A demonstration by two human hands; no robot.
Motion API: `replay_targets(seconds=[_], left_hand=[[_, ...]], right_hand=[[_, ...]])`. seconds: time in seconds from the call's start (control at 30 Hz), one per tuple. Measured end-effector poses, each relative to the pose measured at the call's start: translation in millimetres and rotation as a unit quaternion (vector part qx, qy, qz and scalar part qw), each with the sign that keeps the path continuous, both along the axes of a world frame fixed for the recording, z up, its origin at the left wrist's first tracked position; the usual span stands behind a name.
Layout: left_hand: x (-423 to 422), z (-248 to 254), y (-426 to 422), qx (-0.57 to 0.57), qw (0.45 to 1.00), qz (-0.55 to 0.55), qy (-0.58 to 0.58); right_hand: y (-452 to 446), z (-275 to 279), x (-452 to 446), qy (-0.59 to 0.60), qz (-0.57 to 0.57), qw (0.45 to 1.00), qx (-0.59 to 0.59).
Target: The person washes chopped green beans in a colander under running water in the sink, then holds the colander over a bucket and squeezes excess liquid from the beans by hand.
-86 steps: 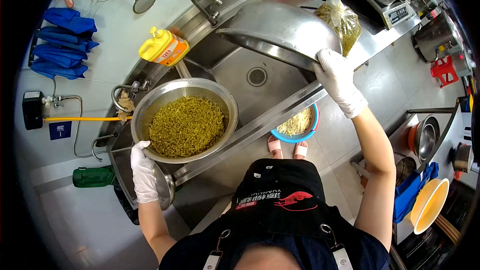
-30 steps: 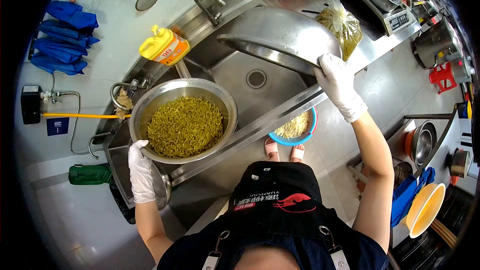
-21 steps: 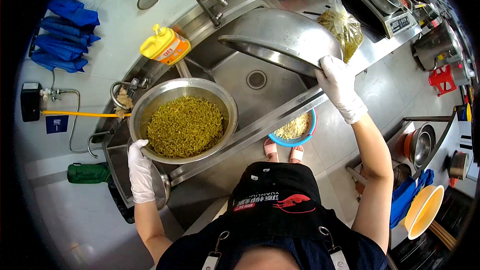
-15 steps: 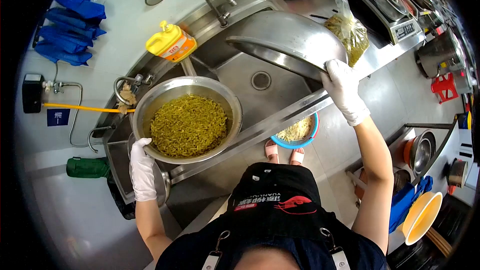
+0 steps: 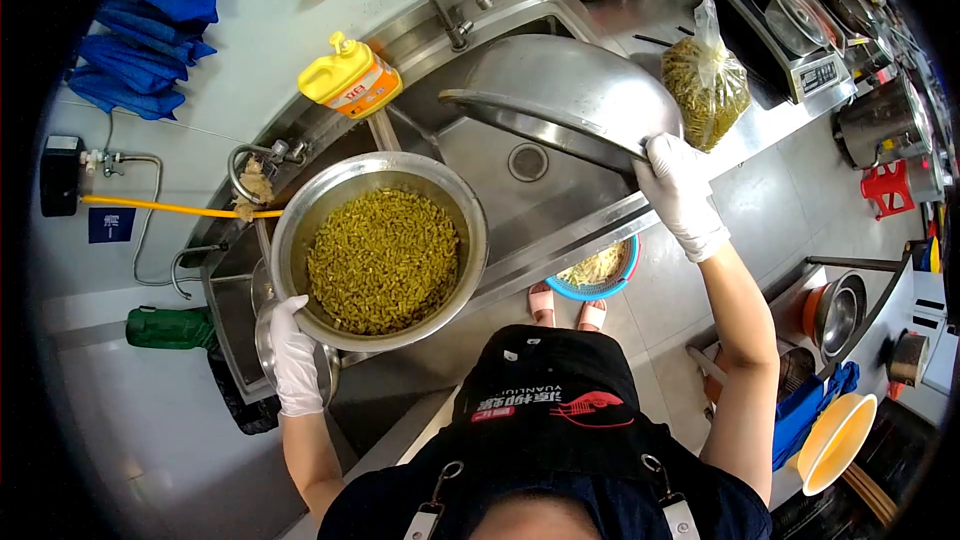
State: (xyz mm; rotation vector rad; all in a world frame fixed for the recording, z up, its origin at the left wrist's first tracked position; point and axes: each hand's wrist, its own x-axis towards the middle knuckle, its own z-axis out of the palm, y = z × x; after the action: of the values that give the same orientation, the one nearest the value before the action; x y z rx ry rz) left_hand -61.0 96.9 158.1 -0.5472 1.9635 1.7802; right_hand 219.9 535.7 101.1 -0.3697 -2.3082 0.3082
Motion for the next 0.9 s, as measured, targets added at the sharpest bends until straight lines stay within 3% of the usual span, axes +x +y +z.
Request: replay_targets(seconds=[0.23, 0.9], left_hand=[[1.4, -35.1, -45.2, -0.009, 1.0, 0.006, 0.016], [6.3, -49.8, -58.3, -0.054, 0.997, -0.026, 0.042]], right_hand=[[-12.9, 2.4, 5.8, 0.001, -0.045, 0.999, -0.014], [-7.1, 13.0, -4.6, -0.035, -0.028, 0.999, 0.018]])
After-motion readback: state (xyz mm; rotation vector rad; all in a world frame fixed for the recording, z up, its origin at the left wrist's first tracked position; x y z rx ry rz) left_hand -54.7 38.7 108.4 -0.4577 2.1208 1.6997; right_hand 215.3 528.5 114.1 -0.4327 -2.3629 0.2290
